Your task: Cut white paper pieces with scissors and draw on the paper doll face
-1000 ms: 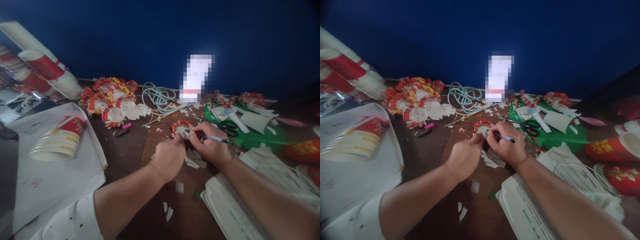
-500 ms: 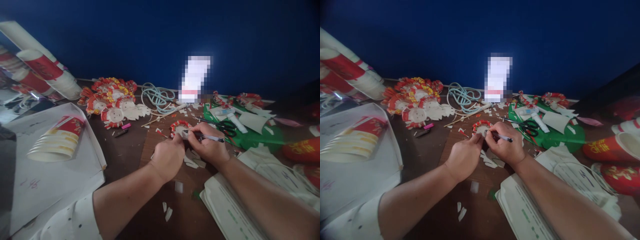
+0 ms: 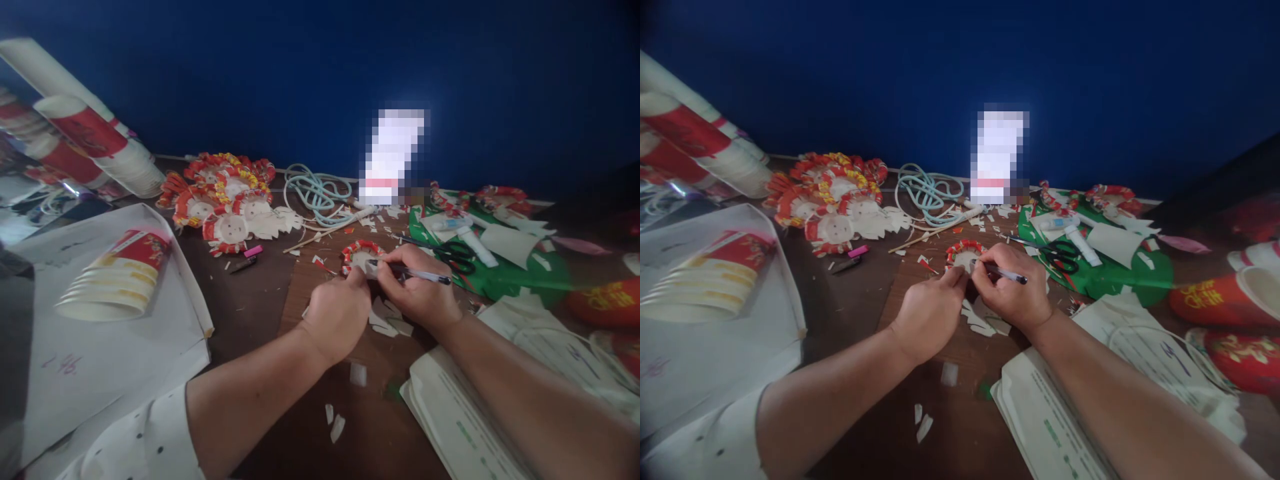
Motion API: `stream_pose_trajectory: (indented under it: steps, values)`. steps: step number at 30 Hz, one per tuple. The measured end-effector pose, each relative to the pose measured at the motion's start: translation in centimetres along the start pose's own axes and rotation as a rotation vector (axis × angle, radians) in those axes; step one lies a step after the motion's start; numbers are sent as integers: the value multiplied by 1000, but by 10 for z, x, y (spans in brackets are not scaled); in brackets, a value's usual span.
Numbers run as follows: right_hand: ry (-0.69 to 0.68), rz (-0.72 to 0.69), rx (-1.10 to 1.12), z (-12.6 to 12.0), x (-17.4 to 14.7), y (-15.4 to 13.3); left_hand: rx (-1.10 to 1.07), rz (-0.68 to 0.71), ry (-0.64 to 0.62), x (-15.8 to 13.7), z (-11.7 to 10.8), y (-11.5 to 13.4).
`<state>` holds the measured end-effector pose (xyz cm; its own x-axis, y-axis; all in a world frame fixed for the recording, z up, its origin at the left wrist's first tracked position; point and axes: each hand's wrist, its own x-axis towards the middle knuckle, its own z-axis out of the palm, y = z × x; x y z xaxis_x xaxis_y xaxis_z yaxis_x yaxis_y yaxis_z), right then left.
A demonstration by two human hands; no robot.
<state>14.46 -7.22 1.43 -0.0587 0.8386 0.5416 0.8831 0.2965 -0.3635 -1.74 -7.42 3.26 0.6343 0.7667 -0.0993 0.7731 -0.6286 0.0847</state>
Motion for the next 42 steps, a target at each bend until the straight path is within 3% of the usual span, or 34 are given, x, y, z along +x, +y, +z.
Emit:
stream_pose_trajectory:
  steps: [42]
  values:
    - [0, -51, -16, 2, 0, 2, -10, -4, 42, 0, 4, -1]
